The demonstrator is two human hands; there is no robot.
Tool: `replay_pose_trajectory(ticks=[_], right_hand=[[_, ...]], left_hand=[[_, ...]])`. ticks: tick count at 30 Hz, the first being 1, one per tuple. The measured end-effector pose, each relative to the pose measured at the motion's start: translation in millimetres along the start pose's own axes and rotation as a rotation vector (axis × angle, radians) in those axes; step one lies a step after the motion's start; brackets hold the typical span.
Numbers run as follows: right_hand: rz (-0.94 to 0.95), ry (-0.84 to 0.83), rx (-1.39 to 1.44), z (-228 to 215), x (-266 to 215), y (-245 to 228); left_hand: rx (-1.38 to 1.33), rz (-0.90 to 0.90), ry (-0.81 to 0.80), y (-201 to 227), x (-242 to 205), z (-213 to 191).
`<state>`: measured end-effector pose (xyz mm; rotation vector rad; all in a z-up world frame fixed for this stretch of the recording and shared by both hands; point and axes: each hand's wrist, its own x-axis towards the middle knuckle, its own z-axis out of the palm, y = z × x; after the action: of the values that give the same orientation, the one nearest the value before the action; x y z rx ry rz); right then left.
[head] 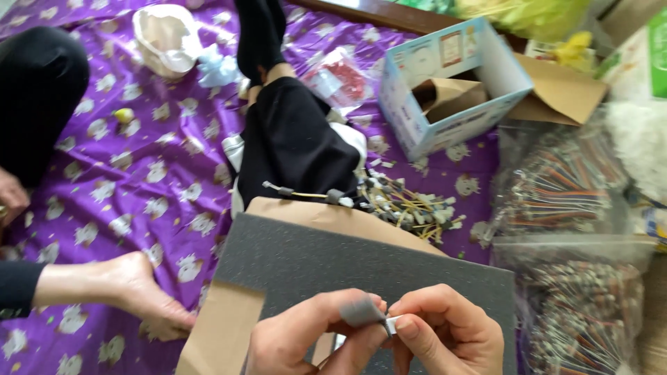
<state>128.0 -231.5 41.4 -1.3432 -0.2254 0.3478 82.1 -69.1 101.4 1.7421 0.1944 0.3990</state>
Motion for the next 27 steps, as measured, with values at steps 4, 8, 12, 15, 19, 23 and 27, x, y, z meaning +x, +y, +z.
replay_pose_trajectory(ticks=[4,8,12,15,19,23,27], right_hand=[[0.006,0.11,-0.057,-24,-11,6],[0.025,0.001,0.041,-34,-8,-6],[0.037,-0.083,0.004,-50,-14,-12],[0.049,-0.09,-0.046,-63,-20,-7],[0.026,-0.049,-0.101,-66,-27,0],[-0.072,-0.003,-0.276,-65,-29,3],[-0.102,-0.04,-0.224,-62,-26,1]], left_hand=[[-0.011,0.055,-0.159,13,7,17],[0.0,0.058,-0.238,11,11,28],[0.04,0.061,-0.274,0,7,29],[0.043,0.07,-0.359,-4,4,30],[0.059,0.078,-0.448,-6,3,31],[0.126,0.102,-0.461,-13,2,32],[0.122,0.089,-0.531,-12,8,26]])
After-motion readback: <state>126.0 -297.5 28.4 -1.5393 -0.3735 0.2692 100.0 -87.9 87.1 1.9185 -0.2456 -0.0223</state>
